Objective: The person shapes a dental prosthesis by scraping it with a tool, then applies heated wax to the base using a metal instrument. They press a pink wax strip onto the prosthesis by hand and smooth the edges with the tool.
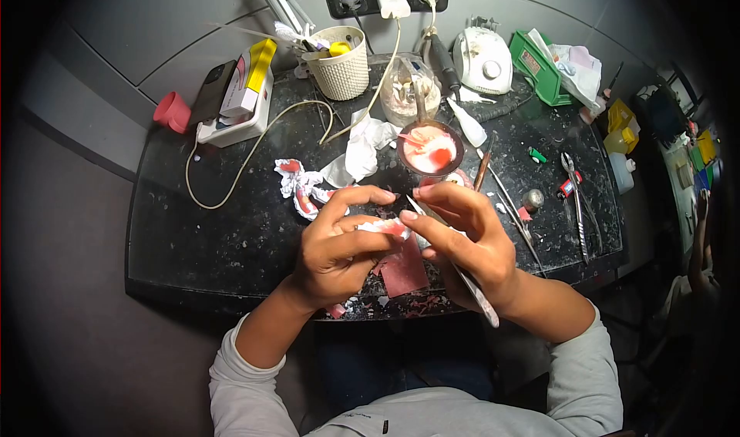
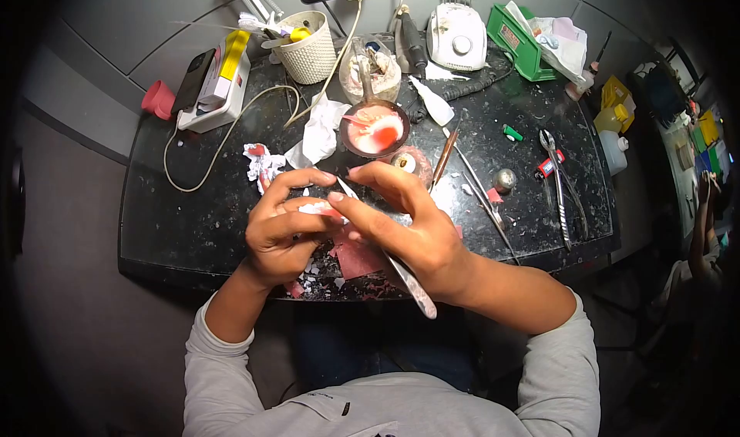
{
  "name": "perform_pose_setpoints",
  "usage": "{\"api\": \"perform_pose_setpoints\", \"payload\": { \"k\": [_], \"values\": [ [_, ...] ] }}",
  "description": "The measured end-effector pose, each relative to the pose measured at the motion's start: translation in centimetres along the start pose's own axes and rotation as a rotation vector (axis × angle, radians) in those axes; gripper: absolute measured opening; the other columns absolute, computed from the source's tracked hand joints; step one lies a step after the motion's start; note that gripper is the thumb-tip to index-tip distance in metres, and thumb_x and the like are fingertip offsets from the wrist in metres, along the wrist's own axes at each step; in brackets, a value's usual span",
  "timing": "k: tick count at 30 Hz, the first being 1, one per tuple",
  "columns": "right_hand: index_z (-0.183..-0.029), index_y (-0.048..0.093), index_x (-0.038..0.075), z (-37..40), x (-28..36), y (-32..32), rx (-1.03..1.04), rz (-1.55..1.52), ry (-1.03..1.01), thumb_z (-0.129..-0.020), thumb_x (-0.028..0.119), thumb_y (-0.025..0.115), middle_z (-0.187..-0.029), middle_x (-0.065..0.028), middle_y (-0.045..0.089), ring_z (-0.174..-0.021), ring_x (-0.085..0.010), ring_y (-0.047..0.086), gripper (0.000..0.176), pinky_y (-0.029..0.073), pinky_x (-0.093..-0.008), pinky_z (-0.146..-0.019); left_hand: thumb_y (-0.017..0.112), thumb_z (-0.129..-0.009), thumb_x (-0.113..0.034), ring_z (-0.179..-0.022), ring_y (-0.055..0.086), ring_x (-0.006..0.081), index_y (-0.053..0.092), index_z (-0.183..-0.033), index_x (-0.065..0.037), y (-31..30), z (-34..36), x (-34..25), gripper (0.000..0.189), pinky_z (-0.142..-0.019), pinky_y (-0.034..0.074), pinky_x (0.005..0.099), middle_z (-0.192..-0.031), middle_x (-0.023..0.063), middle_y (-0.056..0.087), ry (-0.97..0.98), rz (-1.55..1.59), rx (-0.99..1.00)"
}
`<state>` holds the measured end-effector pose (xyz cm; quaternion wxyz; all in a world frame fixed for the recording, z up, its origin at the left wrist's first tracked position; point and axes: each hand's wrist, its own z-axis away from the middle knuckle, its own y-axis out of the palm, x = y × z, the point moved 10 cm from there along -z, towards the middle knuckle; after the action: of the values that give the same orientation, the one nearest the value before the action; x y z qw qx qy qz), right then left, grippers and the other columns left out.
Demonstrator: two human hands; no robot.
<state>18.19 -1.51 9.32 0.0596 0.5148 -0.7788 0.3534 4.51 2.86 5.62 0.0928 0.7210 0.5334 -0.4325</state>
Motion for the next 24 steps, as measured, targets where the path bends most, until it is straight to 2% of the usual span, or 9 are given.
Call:
{"api": "perform_pose_setpoints", "payload": {
  "k": [2, 5, 7, 13, 16, 18, 19, 22, 24],
  "values": [
    [-0.118, 0.065, -0.004, 0.2, 0.4, 0.0, 0.044, -0.033, -0.003, -0.086, 0.000, 0.069, -0.110, -0.0203, 0.068, -0.097, -0.0306, 0.070, 0.032, 0.058, -0.0380, -0.087, 0.073, -0.077, 0.011, -0.093, 0.068, 0.0217, 0.072, -0.095, -0.001, -0.4, -0.2, -0.3, 0.022, -0.078, 0.056, 0.0295, -0.107, 0.0191, 0.066, 0.045, -0.046, -0.053],
    [-0.113, 0.065, -0.006, 0.3, 0.4, 0.3, 0.074, -0.080, 0.001, -0.092, 0.001, 0.064, -0.108, -0.0221, 0.068, -0.099, -0.0322, 0.071, 0.022, 0.058, -0.0389, -0.087, 0.076, -0.076, 0.010, -0.092, 0.067, 0.0220, 0.072, -0.093, -0.002, -0.8, -0.1, 0.2, 0.021, -0.078, 0.056, 0.0307, -0.104, 0.0177, 0.067, 0.000, 0.073, -0.076],
    [-0.109, 0.066, -0.006, 0.1, 0.2, 0.1, 0.051, -0.149, -0.018, -0.085, 0.000, 0.071, -0.104, -0.0203, 0.069, -0.097, -0.0313, 0.071, 0.025, 0.060, -0.0350, -0.079, 0.077, -0.076, 0.009, -0.093, 0.067, 0.0220, 0.072, -0.093, -0.003, -1.0, -0.1, 0.4, 0.021, -0.079, 0.056, 0.0309, -0.104, 0.0167, 0.067, -0.032, 0.123, -0.095],
    [-0.106, 0.066, -0.007, -0.2, 0.2, 0.1, 0.070, -0.210, -0.013, -0.086, -0.002, 0.070, -0.103, -0.0206, 0.069, -0.098, -0.0325, 0.071, 0.020, 0.058, -0.0357, -0.082, 0.076, -0.077, 0.010, -0.094, 0.066, 0.0196, 0.072, -0.089, -0.003, -1.2, 0.0, 0.8, 0.018, -0.079, 0.056, 0.0288, -0.104, 0.0151, 0.066, -0.075, 0.228, -0.091],
    [-0.105, 0.066, -0.007, -0.2, -0.2, 0.2, 0.099, -0.272, 0.056, -0.087, -0.003, 0.068, -0.102, -0.0194, 0.071, -0.097, -0.0320, 0.072, 0.019, 0.058, -0.0366, -0.084, 0.072, -0.083, 0.007, -0.094, 0.065, 0.0173, 0.067, -0.105, 0.001, -0.7, 0.3, 1.4, 0.023, -0.074, 0.058, 0.0254, -0.109, 0.0143, 0.064, -0.105, 0.350, -0.048],
    [-0.105, 0.066, -0.007, 0.0, -0.6, 0.1, 0.083, -0.262, 0.087, -0.088, -0.003, 0.067, -0.101, -0.0189, 0.071, -0.097, -0.0316, 0.072, 0.018, 0.057, -0.0368, -0.084, 0.069, -0.090, 0.000, -0.091, 0.065, 0.0158, 0.053, -0.123, 0.003, 0.4, 1.1, 4.0, 0.037, -0.067, 0.059, 0.0237, -0.111, 0.0139, 0.061, -0.431, 0.700, -0.130],
    [-0.105, 0.066, -0.007, 0.1, -1.0, 0.0, 0.063, -0.249, 0.118, -0.088, -0.003, 0.066, -0.100, -0.0184, 0.072, -0.096, -0.0312, 0.072, 0.017, 0.057, -0.0370, -0.084, 0.067, -0.093, -0.007, -0.085, 0.065, 0.0169, 0.041, -0.132, 0.003, 0.5, 1.1, 4.5, 0.047, -0.062, 0.060, 0.0267, -0.109, 0.0143, 0.060, -0.462, 0.657, -0.124],
    [-0.105, 0.066, -0.008, 0.0, -1.1, 0.0, 0.021, -0.284, 0.141, -0.091, -0.003, 0.064, -0.099, -0.0204, 0.072, -0.095, -0.0315, 0.072, 0.015, 0.056, -0.0370, -0.084, 0.066, -0.096, -0.014, -0.085, 0.066, 0.0184, 0.044, -0.129, 0.003, 1.3, 1.3, 5.5, 0.043, -0.057, 0.061, 0.0303, -0.108, 0.0149, 0.060, -0.598, 0.762, -0.084],
    [-0.105, 0.066, -0.008, 0.1, -1.2, 0.0, 0.011, -0.296, 0.171, -0.093, -0.002, 0.063, -0.101, -0.0227, 0.071, -0.095, -0.0319, 0.071, 0.015, 0.055, -0.0368, -0.085, 0.064, -0.097, -0.015, -0.097, 0.066, 0.0197, 0.044, -0.131, 0.003, 1.7, 1.6, 5.9, 0.043, -0.074, 0.062, 0.0320, -0.114, 0.0158, 0.060, -0.638, 0.799, -0.068]
  ]
}}
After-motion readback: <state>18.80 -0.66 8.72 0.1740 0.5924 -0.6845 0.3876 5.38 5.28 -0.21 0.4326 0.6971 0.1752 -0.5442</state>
